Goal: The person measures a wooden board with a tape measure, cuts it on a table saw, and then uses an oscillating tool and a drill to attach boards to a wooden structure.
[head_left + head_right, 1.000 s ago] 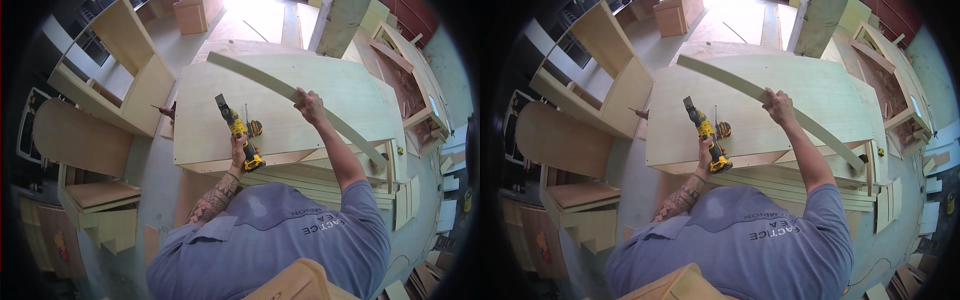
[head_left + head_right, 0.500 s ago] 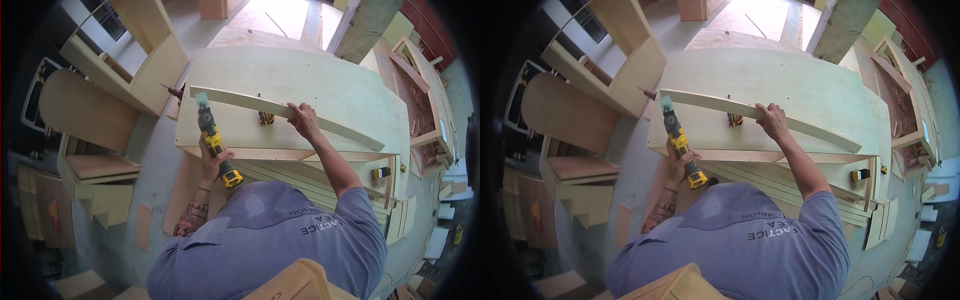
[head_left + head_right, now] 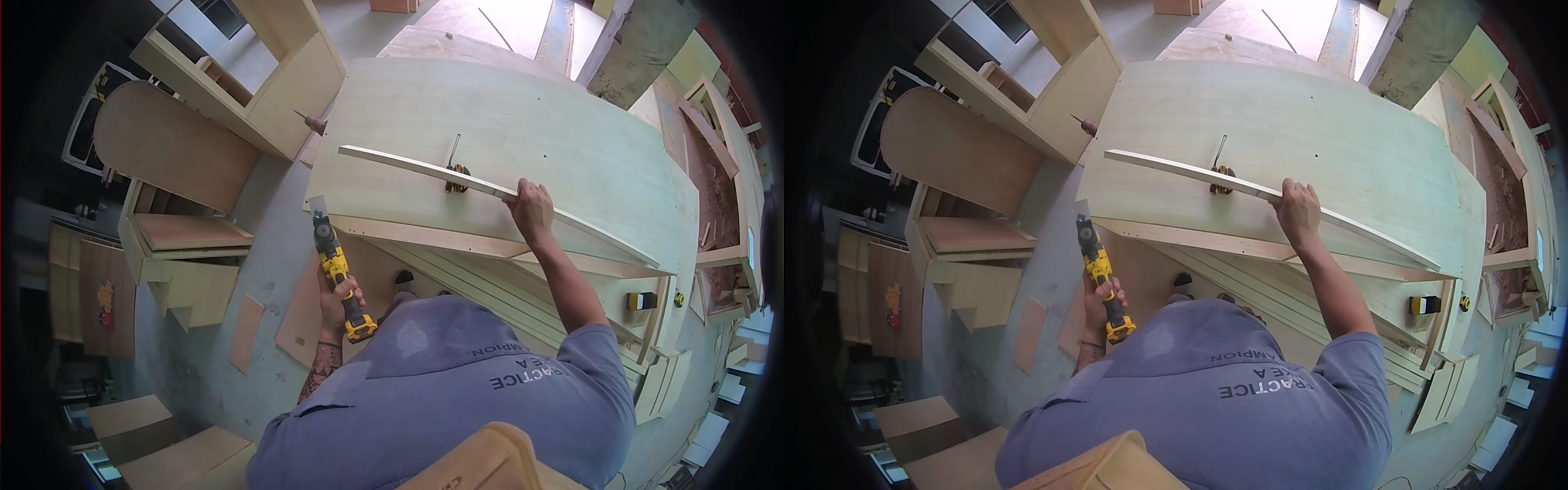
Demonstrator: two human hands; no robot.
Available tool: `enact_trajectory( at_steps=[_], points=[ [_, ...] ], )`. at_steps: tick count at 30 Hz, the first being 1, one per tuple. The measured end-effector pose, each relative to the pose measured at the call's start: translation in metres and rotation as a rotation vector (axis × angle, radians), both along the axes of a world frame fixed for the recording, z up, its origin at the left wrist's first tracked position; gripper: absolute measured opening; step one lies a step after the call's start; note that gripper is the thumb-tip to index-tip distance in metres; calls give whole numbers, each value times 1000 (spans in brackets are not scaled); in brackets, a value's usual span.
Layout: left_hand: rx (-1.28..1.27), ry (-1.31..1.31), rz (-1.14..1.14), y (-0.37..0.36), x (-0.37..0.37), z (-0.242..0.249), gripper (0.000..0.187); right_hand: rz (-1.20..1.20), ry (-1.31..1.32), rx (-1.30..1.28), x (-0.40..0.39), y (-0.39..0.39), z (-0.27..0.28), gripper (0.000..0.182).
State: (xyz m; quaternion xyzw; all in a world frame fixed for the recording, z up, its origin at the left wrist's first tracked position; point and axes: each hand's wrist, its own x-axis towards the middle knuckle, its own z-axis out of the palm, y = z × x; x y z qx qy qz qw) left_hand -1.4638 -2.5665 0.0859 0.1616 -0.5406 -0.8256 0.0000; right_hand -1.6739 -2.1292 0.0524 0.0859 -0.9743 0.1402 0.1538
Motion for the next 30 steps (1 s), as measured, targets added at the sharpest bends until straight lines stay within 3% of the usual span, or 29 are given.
enact_trajectory(
  at_steps=[3, 6, 9, 16, 21, 24, 25, 27, 28, 30],
  points=[
    [-47, -11, -19, 3, -2, 9, 78, 137, 90, 45, -3, 2, -12, 38],
    [-103, -5, -37, 10, -7, 24, 77, 127, -88, 0, 9, -5, -7, 50],
    [-151, 11, -67, 14, -14, 37, 76, 99, -31, 19, 19, -11, 9, 60],
    [-205, 39, -199, 27, -40, 46, 79, 15, 30, -26, -20, -41, 42, 62],
    [-256, 52, -205, 34, -66, 43, 95, 272, -14, -101, -53, -74, 22, 56],
    [-692, 104, -322, 38, -84, 49, 119, 313, -47, -100, -58, -74, 16, 58],
    [-686, 100, -313, 39, -89, 53, 119, 309, -50, -113, -58, -73, 15, 56],
    [-892, -143, -501, 48, -95, 77, 123, 283, -121, -71, -53, -72, 30, 52],
    [-975, -25, -488, 47, -99, 65, 125, 247, -185, -36, -51, -71, 38, 48],
    [-972, -107, -529, 59, -106, 84, 125, 208, -310, -14, -53, -71, 43, 43]
  ],
)
